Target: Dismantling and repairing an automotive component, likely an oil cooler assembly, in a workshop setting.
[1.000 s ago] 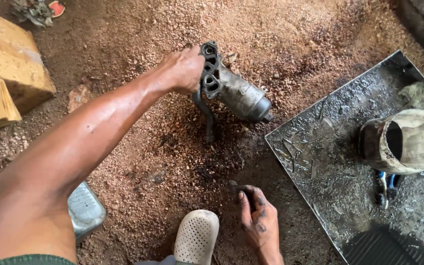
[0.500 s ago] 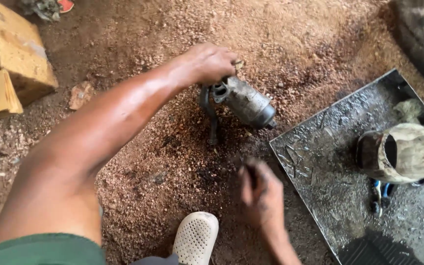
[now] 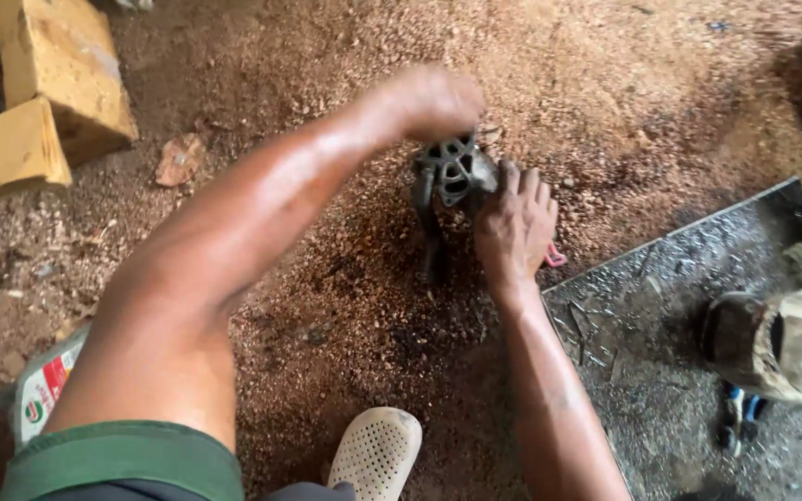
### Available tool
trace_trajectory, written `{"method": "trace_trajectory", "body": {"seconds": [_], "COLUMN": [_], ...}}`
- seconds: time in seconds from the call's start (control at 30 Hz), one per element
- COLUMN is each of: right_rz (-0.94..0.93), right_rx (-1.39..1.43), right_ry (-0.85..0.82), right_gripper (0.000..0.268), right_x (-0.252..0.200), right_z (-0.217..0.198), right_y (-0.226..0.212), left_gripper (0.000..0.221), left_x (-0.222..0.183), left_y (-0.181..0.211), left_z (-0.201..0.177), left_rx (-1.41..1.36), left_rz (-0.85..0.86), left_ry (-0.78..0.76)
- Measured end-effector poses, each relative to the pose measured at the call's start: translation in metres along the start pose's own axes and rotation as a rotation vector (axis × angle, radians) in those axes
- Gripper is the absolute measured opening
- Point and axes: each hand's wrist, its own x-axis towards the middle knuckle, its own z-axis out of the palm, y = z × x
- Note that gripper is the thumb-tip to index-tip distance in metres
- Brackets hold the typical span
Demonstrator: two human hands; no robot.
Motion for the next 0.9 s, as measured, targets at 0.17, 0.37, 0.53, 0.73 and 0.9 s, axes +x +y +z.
{"method": "trace_trajectory", "body": {"seconds": [0.17, 0.37, 0.53, 0.73, 0.9], "right_rz": [0.023, 0.036, 0.009, 0.061, 0.021], "right_rx": [-0.052, -0.048, -0.049, -0.065, -0.076], "right_ry": [0.007, 0.015, 0.074, 0.016, 0.100], "right_gripper": [0.037, 0.033, 0.032, 0.038, 0.035], "right_x": [-0.001, -0.004, -0.004, -0.004, -0.004], "right_z": [0.010, 0.017, 0.020, 0.021, 0.021], "right_y": [0.000, 0.003, 0.003, 0.003, 0.003], "left_gripper": [0.033, 0.029, 0.041, 0.024, 0.028], "left_x": [-0.030, -0.062, -0.044, -0.033, -0.025], "left_y": [-0.059, -0.025, -0.032, -0.022, -0.033], "left_z": [0.017, 0.041, 0.089, 0.078, 0.096], "left_rx": [0.114, 0.082, 0.109, 0.209, 0.663], "left_rz": [-0.109, 0.042, 0.343, 0.442, 0.570], "left_ry": [0.160, 0.269, 0.571, 0.542, 0.608]}}
